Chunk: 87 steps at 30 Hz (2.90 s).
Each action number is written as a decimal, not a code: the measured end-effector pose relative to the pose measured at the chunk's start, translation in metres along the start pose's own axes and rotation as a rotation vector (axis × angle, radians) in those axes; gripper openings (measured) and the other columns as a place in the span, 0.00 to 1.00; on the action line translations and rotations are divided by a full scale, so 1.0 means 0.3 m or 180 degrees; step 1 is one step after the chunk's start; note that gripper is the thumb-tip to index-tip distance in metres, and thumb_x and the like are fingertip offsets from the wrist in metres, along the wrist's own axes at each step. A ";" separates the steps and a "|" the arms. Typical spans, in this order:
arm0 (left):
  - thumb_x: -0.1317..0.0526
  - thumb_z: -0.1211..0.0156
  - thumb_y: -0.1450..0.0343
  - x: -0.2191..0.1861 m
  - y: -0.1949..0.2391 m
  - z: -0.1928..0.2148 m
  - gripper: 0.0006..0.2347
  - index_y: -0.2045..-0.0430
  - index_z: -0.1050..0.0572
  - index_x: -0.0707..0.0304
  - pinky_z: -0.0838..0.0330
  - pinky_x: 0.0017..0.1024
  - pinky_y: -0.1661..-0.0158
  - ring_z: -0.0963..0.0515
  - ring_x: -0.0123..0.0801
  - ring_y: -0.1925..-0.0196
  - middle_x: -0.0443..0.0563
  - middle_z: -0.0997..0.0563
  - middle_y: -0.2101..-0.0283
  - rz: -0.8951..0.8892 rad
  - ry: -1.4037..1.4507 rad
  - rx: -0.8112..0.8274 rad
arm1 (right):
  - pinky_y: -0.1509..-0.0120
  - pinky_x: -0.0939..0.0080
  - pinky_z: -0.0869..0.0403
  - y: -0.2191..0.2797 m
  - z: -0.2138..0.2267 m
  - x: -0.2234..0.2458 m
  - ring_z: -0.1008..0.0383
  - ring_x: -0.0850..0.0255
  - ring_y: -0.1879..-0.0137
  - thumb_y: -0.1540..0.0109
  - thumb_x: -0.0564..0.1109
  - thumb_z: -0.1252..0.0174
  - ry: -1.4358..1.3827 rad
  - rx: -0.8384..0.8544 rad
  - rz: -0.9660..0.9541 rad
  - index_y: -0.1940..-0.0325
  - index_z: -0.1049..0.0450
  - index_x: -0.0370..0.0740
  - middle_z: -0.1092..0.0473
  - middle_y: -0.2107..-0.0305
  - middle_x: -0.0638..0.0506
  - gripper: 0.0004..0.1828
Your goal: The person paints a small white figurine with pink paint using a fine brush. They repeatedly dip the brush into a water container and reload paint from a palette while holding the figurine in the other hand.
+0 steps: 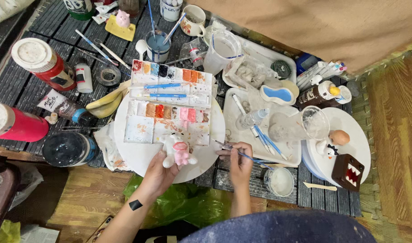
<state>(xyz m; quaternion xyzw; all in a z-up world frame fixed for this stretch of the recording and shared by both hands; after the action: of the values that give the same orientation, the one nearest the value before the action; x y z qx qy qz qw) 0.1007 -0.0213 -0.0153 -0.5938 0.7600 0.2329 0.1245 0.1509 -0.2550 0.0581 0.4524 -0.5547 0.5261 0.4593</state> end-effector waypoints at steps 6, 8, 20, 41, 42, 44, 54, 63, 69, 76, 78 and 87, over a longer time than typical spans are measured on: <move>0.44 0.57 0.23 -0.014 0.006 -0.024 0.26 0.37 0.38 0.66 0.31 0.39 0.41 0.24 0.36 0.46 0.55 0.24 0.47 -0.0075 0.0027 0.0187 | 0.64 0.68 0.29 -0.028 -0.005 -0.026 0.21 0.61 0.65 0.26 0.42 0.54 0.0216 -0.0073 -0.0157 0.50 0.35 0.36 0.22 0.68 0.42 0.06; 0.44 0.57 0.22 -0.021 0.009 -0.037 0.26 0.38 0.38 0.69 0.31 0.38 0.40 0.24 0.36 0.46 0.56 0.24 0.47 -0.0151 0.0031 0.0334 | 0.67 0.69 0.31 -0.037 -0.013 -0.032 0.22 0.63 0.66 0.26 0.43 0.54 0.0318 -0.0044 -0.0167 0.51 0.34 0.36 0.22 0.69 0.42 0.07; 0.45 0.59 0.24 0.007 0.005 -0.003 0.26 0.41 0.36 0.69 0.29 0.38 0.42 0.21 0.37 0.45 0.57 0.22 0.46 0.0139 -0.0030 0.0086 | 0.72 0.68 0.33 -0.029 0.041 0.044 0.24 0.62 0.70 0.27 0.43 0.53 -0.0161 -0.0400 -0.0021 0.54 0.36 0.37 0.25 0.68 0.45 0.06; 0.46 0.43 0.27 0.027 0.008 -0.013 0.32 0.32 0.45 0.64 0.30 0.42 0.40 0.23 0.42 0.42 0.59 0.26 0.42 0.0075 0.0023 0.0445 | 0.54 0.62 0.25 0.019 -0.282 0.155 0.27 0.62 0.62 0.28 0.41 0.49 -0.0181 0.0707 0.0570 0.52 0.35 0.34 0.25 0.58 0.39 0.07; 0.46 0.42 0.27 0.024 0.008 -0.017 0.33 0.32 0.45 0.66 0.30 0.43 0.39 0.23 0.43 0.42 0.59 0.26 0.42 0.0042 0.0032 0.0499 | 0.55 0.62 0.26 0.018 -0.284 0.153 0.28 0.62 0.62 0.28 0.41 0.49 -0.0149 0.0735 0.0554 0.52 0.35 0.34 0.25 0.58 0.39 0.06; 0.46 0.42 0.26 0.017 0.009 -0.025 0.33 0.32 0.44 0.68 0.31 0.43 0.39 0.23 0.44 0.42 0.61 0.26 0.42 -0.0026 0.0051 0.0602 | 0.56 0.63 0.26 0.016 -0.289 0.152 0.28 0.63 0.62 0.28 0.41 0.48 -0.0120 0.0780 0.0537 0.52 0.35 0.34 0.25 0.58 0.39 0.06; 0.46 0.43 0.26 0.007 0.009 -0.052 0.33 0.34 0.44 0.72 0.32 0.44 0.38 0.24 0.45 0.39 0.62 0.27 0.40 -0.0089 -0.0121 0.0689 | 0.59 0.67 0.29 -0.006 -0.278 0.137 0.31 0.67 0.64 0.28 0.42 0.50 -0.0035 0.0878 0.0290 0.53 0.34 0.35 0.24 0.58 0.41 0.06; 0.50 0.48 0.24 0.009 0.010 -0.049 0.30 0.32 0.47 0.72 0.35 0.46 0.35 0.28 0.46 0.35 0.62 0.30 0.36 -0.0016 -0.0225 0.0574 | 0.58 0.68 0.29 -0.026 -0.289 0.159 0.32 0.68 0.64 0.27 0.44 0.50 0.0004 0.1095 0.0259 0.53 0.33 0.35 0.25 0.58 0.42 0.08; 0.53 0.50 0.23 0.012 0.012 -0.052 0.29 0.31 0.48 0.71 0.36 0.46 0.34 0.28 0.45 0.35 0.62 0.31 0.36 -0.0018 -0.0204 0.0624 | 0.58 0.68 0.29 -0.028 -0.294 0.176 0.31 0.68 0.64 0.27 0.44 0.50 0.0042 0.1119 0.0291 0.53 0.33 0.35 0.24 0.59 0.43 0.09; 0.55 0.51 0.23 0.017 0.008 -0.040 0.28 0.30 0.49 0.70 0.37 0.46 0.34 0.29 0.44 0.34 0.61 0.32 0.35 0.0040 -0.0225 0.0498 | 0.58 0.68 0.28 -0.035 -0.288 0.177 0.31 0.68 0.64 0.27 0.43 0.51 0.0075 0.1093 0.0256 0.53 0.33 0.35 0.24 0.59 0.43 0.08; 0.55 0.51 0.23 0.020 0.008 -0.038 0.28 0.30 0.49 0.71 0.37 0.46 0.34 0.29 0.44 0.34 0.61 0.32 0.35 0.0032 -0.0214 0.0508 | 0.58 0.68 0.28 -0.037 -0.284 0.172 0.31 0.68 0.64 0.27 0.42 0.51 0.0025 0.1091 0.0219 0.53 0.33 0.34 0.25 0.59 0.43 0.07; 0.50 0.46 0.26 0.013 0.008 -0.044 0.32 0.30 0.49 0.68 0.37 0.45 0.34 0.29 0.44 0.33 0.60 0.32 0.34 0.0000 -0.0217 0.0519 | 0.57 0.66 0.25 -0.038 -0.274 0.174 0.27 0.66 0.60 0.26 0.43 0.52 0.0022 0.1086 0.0252 0.52 0.32 0.33 0.26 0.58 0.43 0.08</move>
<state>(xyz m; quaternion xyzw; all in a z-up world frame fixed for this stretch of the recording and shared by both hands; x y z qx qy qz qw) 0.0985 -0.0306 -0.0053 -0.5734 0.7718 0.1903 0.1983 0.1562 -0.1743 0.1136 0.4997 -0.4731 0.6319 0.3567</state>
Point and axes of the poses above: each hand's wrist, its own y-axis away from the middle knuckle, its own z-axis out of the back of the hand, x = y × z, the point moved 10 cm from there along -y, towards the middle knuckle
